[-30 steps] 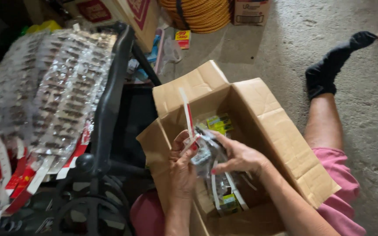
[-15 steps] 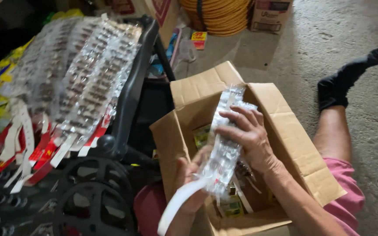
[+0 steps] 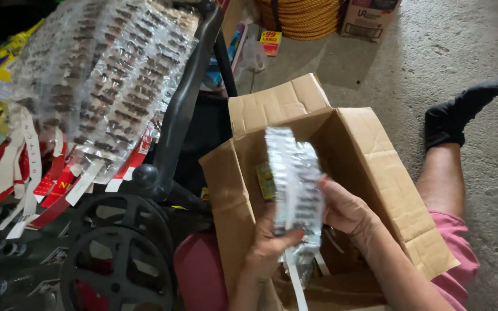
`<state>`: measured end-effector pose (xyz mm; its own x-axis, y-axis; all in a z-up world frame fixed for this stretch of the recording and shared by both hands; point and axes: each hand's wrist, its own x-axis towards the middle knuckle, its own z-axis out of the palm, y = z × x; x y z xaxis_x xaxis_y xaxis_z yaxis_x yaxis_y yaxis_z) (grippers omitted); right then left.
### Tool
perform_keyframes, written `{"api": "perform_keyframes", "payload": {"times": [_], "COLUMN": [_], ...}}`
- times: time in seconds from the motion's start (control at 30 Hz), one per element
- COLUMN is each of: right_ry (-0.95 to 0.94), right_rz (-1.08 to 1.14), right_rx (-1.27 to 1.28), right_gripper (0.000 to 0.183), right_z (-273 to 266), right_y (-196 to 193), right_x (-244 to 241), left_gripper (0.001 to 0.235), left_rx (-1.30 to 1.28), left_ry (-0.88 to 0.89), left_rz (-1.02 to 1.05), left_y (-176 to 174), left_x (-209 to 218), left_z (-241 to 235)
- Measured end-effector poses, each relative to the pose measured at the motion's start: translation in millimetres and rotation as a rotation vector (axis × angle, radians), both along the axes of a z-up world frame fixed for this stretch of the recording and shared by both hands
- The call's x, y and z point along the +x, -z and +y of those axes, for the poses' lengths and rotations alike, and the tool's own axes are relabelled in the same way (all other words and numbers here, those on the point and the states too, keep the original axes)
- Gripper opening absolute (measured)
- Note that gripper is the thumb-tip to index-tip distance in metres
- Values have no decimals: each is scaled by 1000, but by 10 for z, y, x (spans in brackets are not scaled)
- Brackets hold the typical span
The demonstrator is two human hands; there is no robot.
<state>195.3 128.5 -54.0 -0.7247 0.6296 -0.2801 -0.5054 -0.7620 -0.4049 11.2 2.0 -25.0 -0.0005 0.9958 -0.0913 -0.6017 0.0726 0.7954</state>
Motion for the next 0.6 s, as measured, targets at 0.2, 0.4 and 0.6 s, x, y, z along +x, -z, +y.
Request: {"api": "perform_keyframes", "payload": {"times": [0.2,0.4,0.6], "right_ry": [90,138,163], "right_rz": [-130,-176,-102], "right_rx": [231,257,210], "right_gripper": [28,22,18], "right_z": [-25,15,42], "right_y": [-273,-186,-170], "right_x": [-53,51,83], "left_gripper": [54,49,41], "left_rx": [96,-29,-94], "left_ry": [99,40,16], "left_rz": [345,411,703], "left_y": [-105,32,109], "left_x": [161,230,250], "left_z": [-4,16,37]}}
